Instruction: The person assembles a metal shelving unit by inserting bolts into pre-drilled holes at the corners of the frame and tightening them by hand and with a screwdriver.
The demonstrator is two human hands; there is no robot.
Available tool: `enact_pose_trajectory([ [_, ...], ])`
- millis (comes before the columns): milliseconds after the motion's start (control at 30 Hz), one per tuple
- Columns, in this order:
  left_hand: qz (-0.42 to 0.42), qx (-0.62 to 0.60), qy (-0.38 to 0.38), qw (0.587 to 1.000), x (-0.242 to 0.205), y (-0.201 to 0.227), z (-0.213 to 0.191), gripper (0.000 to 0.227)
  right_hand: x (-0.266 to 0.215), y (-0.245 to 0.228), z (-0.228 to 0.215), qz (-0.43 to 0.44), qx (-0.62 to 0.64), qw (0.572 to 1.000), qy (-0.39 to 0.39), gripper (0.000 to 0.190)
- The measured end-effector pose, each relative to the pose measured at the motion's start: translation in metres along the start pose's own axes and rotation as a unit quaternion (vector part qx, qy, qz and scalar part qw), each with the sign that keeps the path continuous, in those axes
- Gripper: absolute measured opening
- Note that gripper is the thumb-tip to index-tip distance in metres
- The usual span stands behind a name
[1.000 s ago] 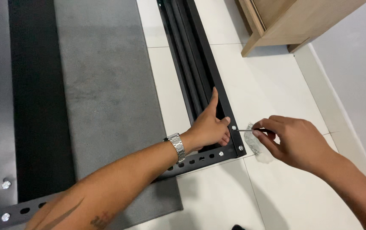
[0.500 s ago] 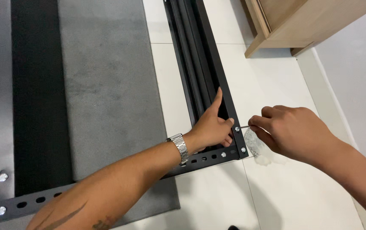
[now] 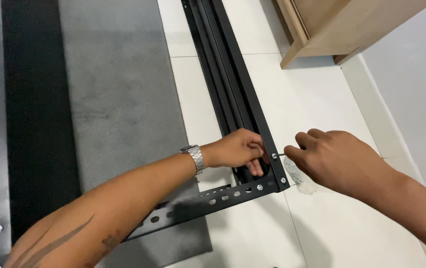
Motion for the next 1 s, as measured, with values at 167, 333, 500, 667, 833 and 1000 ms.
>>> enact_pose_trajectory([
  [167,0.022,0.174,0.030,0.984,-0.006,0.005,-0.002,0.020,0.009,-0.001,-0.008,-0.042,-0.012,0.997,-0.062,0.036],
  [333,0.161,0.235,0.085,0.955,-0.004,-0.011,0.004,0.015,0.016,-0.001,-0.005,-0.090,-0.039,0.992,-0.076,0.028],
  [500,0.265,0.243,0.144,0.922,-0.012,-0.019,0.017,0.016,0.023,-0.002,-0.003,-0.154,-0.091,0.983,-0.033,0.024],
  [667,0.295,0.260,0.161,0.905,-0.007,-0.033,0.018,0.016,0.030,0.002,0.007,-0.061,0.006,0.988,-0.142,0.019],
  [833,0.308,0.270,0.176,0.895,-0.003,-0.038,0.021,0.013,0.038,-0.003,-0.025,0.231,0.238,0.915,-0.228,0.055],
  [1000,0.311,0.281,0.156,0.894,-0.008,-0.032,0.020,0.017,0.022,-0.012,-0.008,0.075,0.088,0.982,-0.148,0.029],
])
Point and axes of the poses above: each hand's wrist, its own x-axis towards the middle knuckle, its own z-axis out of the palm, y = z × x, the point moved 1 cm from there along x, towards the middle knuckle, and after that the axes turned 5 degrees about -x, right-handed, at the moved point
